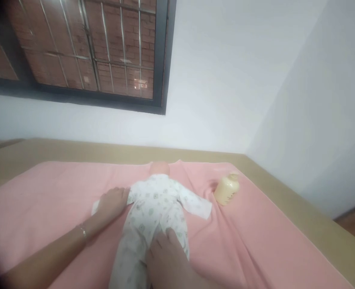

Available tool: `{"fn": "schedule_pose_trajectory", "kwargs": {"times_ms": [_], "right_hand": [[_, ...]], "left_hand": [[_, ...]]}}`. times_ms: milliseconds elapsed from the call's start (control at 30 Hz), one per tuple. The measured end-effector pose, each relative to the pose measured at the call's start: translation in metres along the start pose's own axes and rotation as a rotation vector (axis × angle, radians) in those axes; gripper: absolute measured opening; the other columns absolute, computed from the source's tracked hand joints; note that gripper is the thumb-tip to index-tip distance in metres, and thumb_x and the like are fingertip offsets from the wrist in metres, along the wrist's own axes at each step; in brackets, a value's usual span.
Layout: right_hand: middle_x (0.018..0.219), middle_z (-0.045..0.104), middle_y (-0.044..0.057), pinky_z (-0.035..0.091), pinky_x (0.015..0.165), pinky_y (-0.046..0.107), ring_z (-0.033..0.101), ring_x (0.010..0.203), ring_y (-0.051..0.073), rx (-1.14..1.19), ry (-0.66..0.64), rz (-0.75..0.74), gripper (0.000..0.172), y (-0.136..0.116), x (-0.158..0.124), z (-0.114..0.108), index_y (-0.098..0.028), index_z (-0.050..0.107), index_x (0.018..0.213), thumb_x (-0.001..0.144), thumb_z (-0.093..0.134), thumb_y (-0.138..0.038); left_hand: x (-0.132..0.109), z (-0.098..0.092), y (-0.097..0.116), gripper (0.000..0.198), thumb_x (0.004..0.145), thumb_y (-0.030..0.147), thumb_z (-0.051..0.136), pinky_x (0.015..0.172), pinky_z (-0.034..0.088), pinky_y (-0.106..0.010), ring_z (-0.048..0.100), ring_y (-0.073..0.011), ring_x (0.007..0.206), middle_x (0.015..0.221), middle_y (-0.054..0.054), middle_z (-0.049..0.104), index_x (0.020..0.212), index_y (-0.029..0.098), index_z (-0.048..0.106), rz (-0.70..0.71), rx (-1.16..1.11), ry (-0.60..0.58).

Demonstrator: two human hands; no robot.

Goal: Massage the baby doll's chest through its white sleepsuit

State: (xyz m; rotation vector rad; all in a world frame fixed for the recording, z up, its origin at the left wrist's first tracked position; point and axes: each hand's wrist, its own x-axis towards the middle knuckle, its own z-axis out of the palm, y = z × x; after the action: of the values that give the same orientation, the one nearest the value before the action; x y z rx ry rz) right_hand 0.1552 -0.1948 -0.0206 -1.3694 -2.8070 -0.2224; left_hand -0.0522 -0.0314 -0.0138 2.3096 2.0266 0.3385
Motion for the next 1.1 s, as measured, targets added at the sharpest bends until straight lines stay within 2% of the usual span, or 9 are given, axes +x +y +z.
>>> {"fn": "schedule_pose_trajectory", "kwargs": {"times_ms": [100, 167, 267, 400, 500, 567, 667, 867, 1100], "right_hand": [[0.074, 0.059, 0.004, 0.027, 0.079, 0.041, 0.047, 0.081, 0.021, 0.031, 0.027, 0.030, 0.007, 0.001, 0.002, 0.000, -0.019, 0.061, 0.075, 0.080, 0.059, -0.023], [0.071, 0.058, 0.003, 0.027, 0.077, 0.040, 0.046, 0.078, 0.020, 0.024, 0.127, 0.075, 0.006, -0.001, 0.004, 0.003, -0.019, 0.059, 0.072, 0.077, 0.061, -0.021], [0.067, 0.055, 0.002, 0.027, 0.074, 0.038, 0.045, 0.073, 0.019, -0.014, 0.332, 0.134, 0.010, -0.004, 0.006, 0.009, -0.019, 0.055, 0.071, 0.073, 0.065, -0.020], [0.062, 0.051, 0.001, 0.026, 0.071, 0.036, 0.043, 0.067, 0.017, -0.054, 0.508, 0.110, 0.014, -0.004, 0.006, 0.013, -0.019, 0.051, 0.067, 0.076, 0.060, -0.013], [0.061, 0.051, 0.001, 0.026, 0.071, 0.035, 0.042, 0.067, 0.017, -0.031, 0.551, 0.091, 0.016, -0.003, 0.004, 0.016, -0.019, 0.049, 0.065, 0.075, 0.059, -0.009], [0.062, 0.051, 0.001, 0.026, 0.071, 0.036, 0.042, 0.067, 0.017, -0.007, 0.566, 0.100, 0.016, -0.004, 0.003, 0.017, -0.019, 0.049, 0.064, 0.073, 0.059, -0.010], [0.061, 0.052, 0.001, 0.025, 0.072, 0.036, 0.043, 0.067, 0.018, 0.018, 0.547, 0.115, 0.016, -0.007, 0.004, 0.018, -0.019, 0.050, 0.063, 0.073, 0.060, -0.013], [0.058, 0.052, -0.001, 0.025, 0.074, 0.036, 0.044, 0.062, 0.016, 0.005, 0.500, 0.141, 0.017, -0.008, 0.007, 0.016, -0.018, 0.050, 0.063, 0.076, 0.060, -0.013], [0.057, 0.052, -0.001, 0.024, 0.068, 0.034, 0.042, 0.055, 0.015, -0.018, 0.475, 0.018, 0.017, -0.010, 0.006, 0.017, -0.018, 0.048, 0.063, 0.074, 0.060, -0.016]], "left_hand": [[0.000, 0.001, -0.001, 0.054, 0.092, 0.044, 0.018, 0.075, 0.039, -0.038, 0.056, -0.0262, 0.087, 0.091, -0.014, 0.063, 0.093, 0.014, 0.063, 0.031, 0.014, 0.024], [-0.002, 0.001, -0.001, 0.052, 0.092, 0.043, 0.019, 0.074, 0.038, -0.037, 0.055, -0.0258, 0.086, 0.090, -0.014, 0.062, 0.091, 0.014, 0.063, 0.021, -0.004, 0.046], [-0.010, -0.002, 0.007, 0.042, 0.091, 0.040, 0.027, 0.076, 0.036, -0.039, 0.052, -0.0263, 0.089, 0.092, -0.012, 0.061, 0.091, 0.015, 0.061, 0.064, -0.025, 0.183], [-0.028, -0.013, 0.034, 0.031, 0.091, 0.030, 0.031, 0.081, 0.034, -0.039, 0.048, -0.0222, 0.087, 0.091, -0.008, 0.058, 0.090, 0.019, 0.060, 0.416, -0.155, 0.321], [-0.033, -0.025, 0.062, 0.028, 0.092, 0.027, 0.032, 0.080, 0.034, -0.037, 0.047, -0.0197, 0.085, 0.088, -0.005, 0.057, 0.088, 0.020, 0.059, 0.651, -0.240, 0.261], [-0.028, -0.033, 0.080, 0.027, 0.091, 0.030, 0.036, 0.078, 0.035, -0.036, 0.048, -0.0198, 0.084, 0.084, -0.004, 0.057, 0.081, 0.020, 0.058, 0.680, -0.214, 0.193], [-0.015, -0.042, 0.097, 0.029, 0.087, 0.040, 0.044, 0.071, 0.036, -0.034, 0.050, -0.0199, 0.077, 0.079, -0.004, 0.057, 0.070, 0.019, 0.054, 0.616, -0.171, 0.099], [0.004, -0.050, 0.099, 0.033, 0.087, 0.043, 0.038, 0.051, 0.030, -0.028, 0.048, -0.0161, 0.058, 0.069, -0.003, 0.057, 0.066, 0.020, 0.047, 0.580, -0.181, -0.174], [0.028, -0.043, 0.102, 0.026, 0.091, 0.037, 0.031, 0.056, 0.035, -0.027, 0.057, -0.0173, 0.067, 0.080, -0.004, 0.061, 0.081, 0.019, 0.047, 0.526, -0.273, -0.145]]}}
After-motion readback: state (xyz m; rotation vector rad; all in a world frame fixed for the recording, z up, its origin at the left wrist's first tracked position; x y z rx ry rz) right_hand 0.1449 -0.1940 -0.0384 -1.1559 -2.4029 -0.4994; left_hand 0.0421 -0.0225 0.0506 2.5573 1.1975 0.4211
